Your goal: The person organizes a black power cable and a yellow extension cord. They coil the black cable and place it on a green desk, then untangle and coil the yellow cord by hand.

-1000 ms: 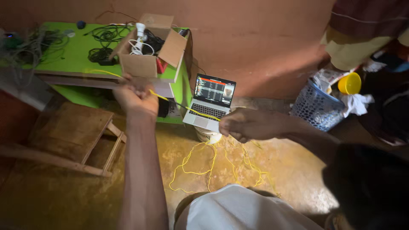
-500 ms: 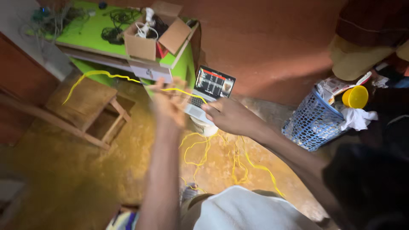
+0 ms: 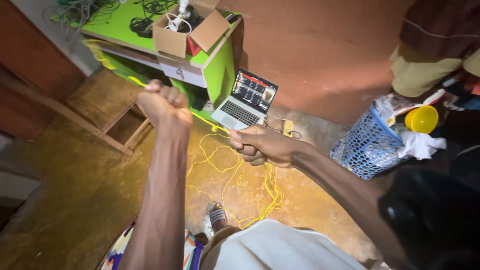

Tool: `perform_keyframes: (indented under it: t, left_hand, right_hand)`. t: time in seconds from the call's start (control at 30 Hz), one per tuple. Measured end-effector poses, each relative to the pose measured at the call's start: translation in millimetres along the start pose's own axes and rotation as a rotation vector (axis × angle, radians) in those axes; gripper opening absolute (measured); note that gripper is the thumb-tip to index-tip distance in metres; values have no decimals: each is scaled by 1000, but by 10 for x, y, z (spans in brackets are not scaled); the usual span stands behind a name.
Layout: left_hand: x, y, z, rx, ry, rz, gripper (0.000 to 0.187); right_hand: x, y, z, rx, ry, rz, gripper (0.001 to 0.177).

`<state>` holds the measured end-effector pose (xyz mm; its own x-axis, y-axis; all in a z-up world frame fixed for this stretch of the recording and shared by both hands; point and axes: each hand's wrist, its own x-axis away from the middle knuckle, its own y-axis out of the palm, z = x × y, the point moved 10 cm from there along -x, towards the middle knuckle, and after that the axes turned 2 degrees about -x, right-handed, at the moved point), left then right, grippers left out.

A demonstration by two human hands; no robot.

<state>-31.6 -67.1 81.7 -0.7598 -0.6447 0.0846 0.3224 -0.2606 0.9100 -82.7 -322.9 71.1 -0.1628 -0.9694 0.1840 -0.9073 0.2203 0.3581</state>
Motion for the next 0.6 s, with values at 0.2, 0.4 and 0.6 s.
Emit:
perform_keyframes:
  t: [0.2,0.4,0.6]
  left_hand:
    - [-307,-420,1312,0,560,309,23]
    - [-449,-1481,1550,-139,552,673,17]
    - [-967,-2164,1225,120,360,266,20]
  right_hand:
    - [331,146,561,243,364,201,46]
    - [551,213,334,279,306,303,46]
    - [634,319,184,243,312,211,50]
